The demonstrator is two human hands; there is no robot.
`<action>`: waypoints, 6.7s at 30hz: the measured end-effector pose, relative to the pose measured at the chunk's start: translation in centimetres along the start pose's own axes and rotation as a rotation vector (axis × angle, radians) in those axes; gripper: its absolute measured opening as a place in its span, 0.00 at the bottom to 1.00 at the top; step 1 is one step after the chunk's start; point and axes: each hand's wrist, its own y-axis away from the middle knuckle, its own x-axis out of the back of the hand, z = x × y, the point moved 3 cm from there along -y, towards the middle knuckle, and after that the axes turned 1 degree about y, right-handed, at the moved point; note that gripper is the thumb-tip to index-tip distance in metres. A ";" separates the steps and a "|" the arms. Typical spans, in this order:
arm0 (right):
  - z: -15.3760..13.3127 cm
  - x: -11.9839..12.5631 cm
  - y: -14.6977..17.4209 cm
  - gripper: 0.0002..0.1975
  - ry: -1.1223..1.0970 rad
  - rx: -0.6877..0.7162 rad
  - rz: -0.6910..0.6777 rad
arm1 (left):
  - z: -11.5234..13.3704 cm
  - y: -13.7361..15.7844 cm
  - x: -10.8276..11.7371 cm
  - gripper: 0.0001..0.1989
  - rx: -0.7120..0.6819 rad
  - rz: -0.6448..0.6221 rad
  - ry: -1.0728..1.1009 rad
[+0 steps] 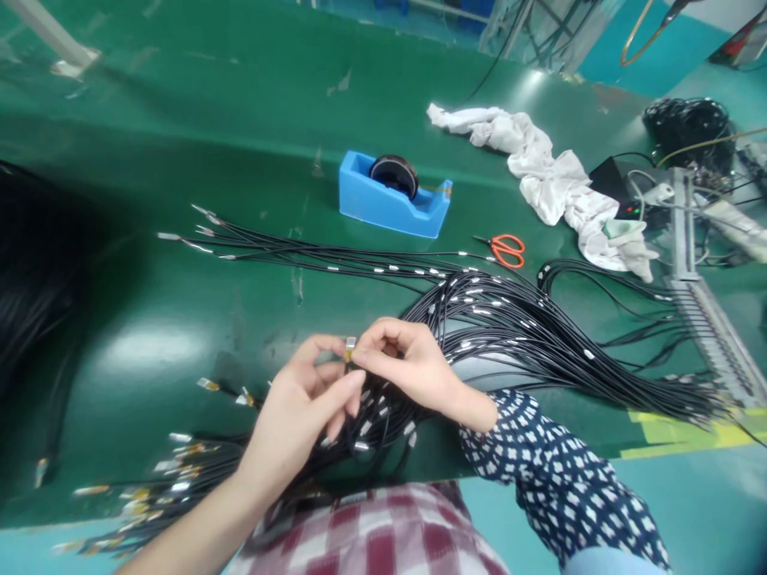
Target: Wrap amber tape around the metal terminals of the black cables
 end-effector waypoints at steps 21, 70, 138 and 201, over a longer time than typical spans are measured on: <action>0.7 0.2 -0.3 0.12 -0.098 -0.045 -0.107 | -0.3 0.1 0.0 0.09 0.022 -0.079 0.071; -0.5 0.2 -2.2 0.04 -0.021 0.104 -0.490 | -2.1 -0.8 0.0 0.09 0.155 -0.323 0.429; -3.3 -0.7 -4.9 0.13 0.300 0.277 -0.342 | -2.2 1.5 0.8 0.19 0.040 -0.056 0.020; 0.4 3.1 -0.1 0.09 0.291 -0.002 -0.208 | 0.4 -0.8 1.5 0.12 0.173 0.016 0.306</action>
